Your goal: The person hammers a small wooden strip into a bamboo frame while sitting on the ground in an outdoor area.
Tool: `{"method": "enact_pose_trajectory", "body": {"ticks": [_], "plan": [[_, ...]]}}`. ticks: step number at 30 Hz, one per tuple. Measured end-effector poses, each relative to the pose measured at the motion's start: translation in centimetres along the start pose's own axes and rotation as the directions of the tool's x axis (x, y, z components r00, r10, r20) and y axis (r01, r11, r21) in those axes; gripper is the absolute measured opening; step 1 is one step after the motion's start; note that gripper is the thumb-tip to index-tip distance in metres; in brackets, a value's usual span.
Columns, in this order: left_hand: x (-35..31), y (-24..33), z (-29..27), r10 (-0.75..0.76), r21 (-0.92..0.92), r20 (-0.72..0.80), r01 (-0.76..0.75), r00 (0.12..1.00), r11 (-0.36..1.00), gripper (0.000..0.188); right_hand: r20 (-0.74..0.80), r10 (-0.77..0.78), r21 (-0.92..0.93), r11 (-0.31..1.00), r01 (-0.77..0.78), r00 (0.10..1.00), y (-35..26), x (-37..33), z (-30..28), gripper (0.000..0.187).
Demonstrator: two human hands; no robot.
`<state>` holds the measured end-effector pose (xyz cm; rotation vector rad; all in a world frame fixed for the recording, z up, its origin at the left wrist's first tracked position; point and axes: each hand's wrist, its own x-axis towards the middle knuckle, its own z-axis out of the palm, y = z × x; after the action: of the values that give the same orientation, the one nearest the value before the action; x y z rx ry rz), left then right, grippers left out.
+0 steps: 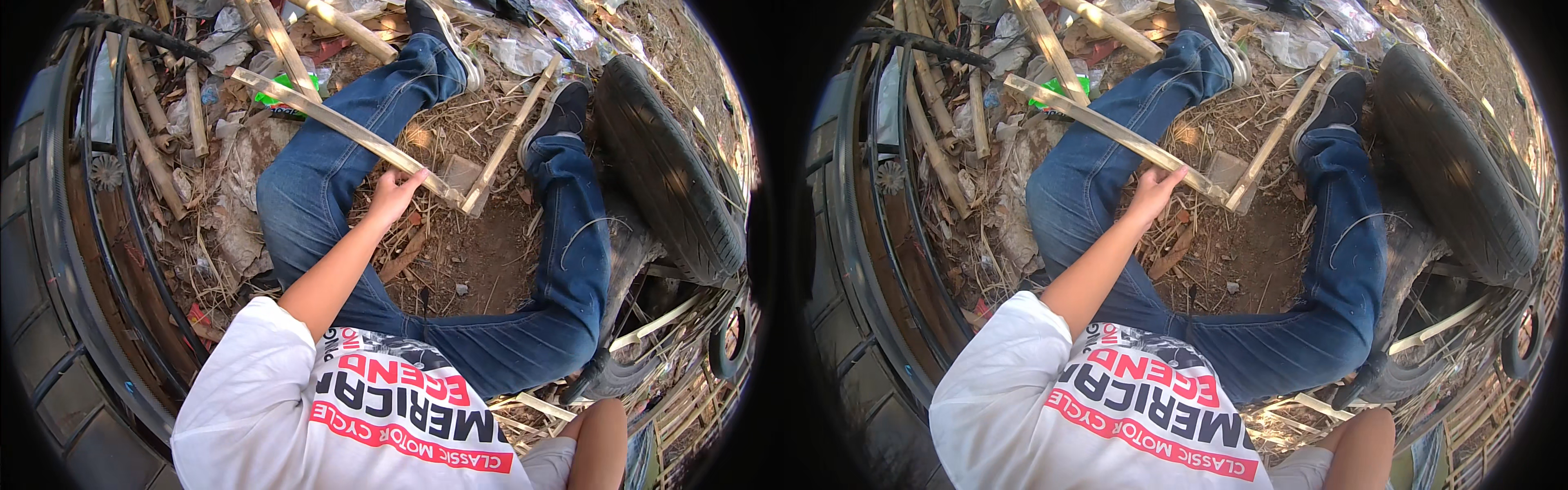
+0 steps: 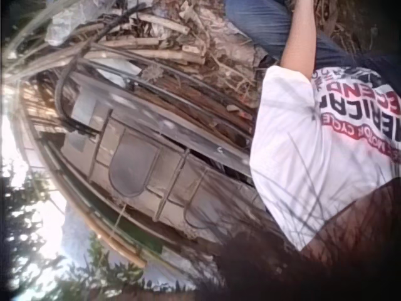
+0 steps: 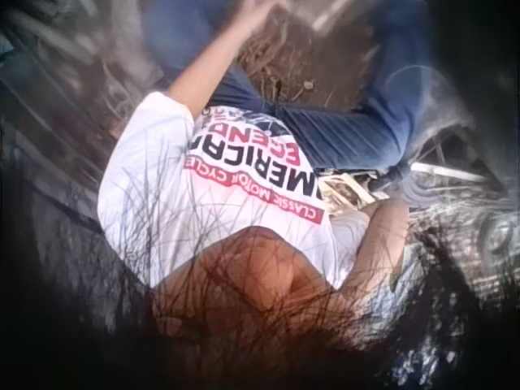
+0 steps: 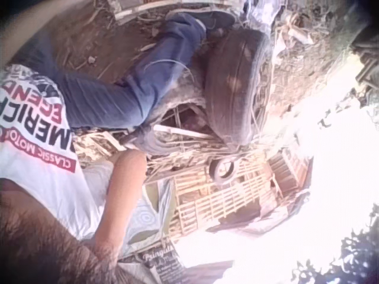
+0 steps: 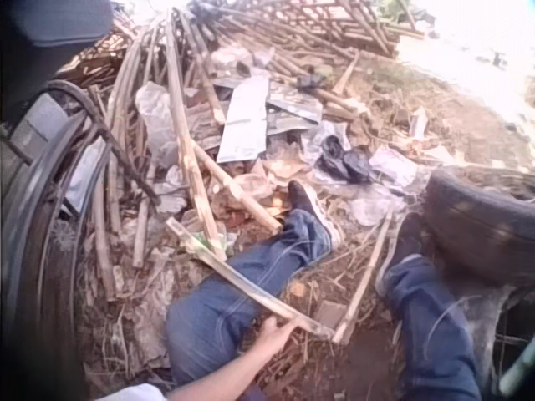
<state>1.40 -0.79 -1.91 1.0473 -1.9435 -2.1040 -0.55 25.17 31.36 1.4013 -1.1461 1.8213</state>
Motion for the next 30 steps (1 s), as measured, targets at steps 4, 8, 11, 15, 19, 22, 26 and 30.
{"method": "enact_pose_trajectory", "body": {"ticks": [4,8,11,15,19,22,26,30], "plan": [[-0.3,0.4,-0.3,-0.044,0.054,0.008,0.043,0.999,0.998,0.046,0.005,0.048,0.022,0.999,-0.048,0.999,0.2,-0.6,-0.2,0.012],[-0.9,1.7,-0.3,-0.163,0.041,0.100,0.159,0.982,0.986,0.052,0.000,0.056,0.025,0.998,-0.056,0.998,0.1,-0.6,-0.2,0.013],[-0.8,2.3,0.2,-0.154,-0.044,0.154,0.162,0.976,0.986,0.054,0.003,0.039,-0.002,0.999,-0.039,0.999,-0.2,-0.3,-0.2,0.014],[-1.5,3.4,-0.5,-0.150,-0.018,0.123,0.154,0.981,0.988,0.060,-0.009,0.025,-0.009,1.000,-0.025,1.000,-0.2,-0.1,-0.3,0.017],[-1.6,4.2,-0.5,-0.184,-0.016,0.108,0.186,0.977,0.982,0.063,-0.015,0.009,-0.036,0.999,-0.010,1.000,-0.3,0.1,-0.4,0.020],[-1.5,3.7,-0.2,-0.166,-0.049,0.047,0.169,0.985,0.984,0.057,-0.021,-0.006,-0.052,0.999,0.005,1.000,-0.3,0.1,-0.6,0.022],[-1.4,3.7,0.1,-0.106,-0.054,0.031,0.108,0.994,0.993,0.049,-0.103,-0.071,-0.149,0.987,0.055,0.992,-0.7,0.7,-1.4,0.026],[-0.9,3.7,-0.2,-0.169,-0.061,0.074,0.173,0.983,0.983,0.053,-0.394,-0.024,-0.369,0.920,-0.135,0.919,2.7,-0.3,-0.5,0.029]]}}
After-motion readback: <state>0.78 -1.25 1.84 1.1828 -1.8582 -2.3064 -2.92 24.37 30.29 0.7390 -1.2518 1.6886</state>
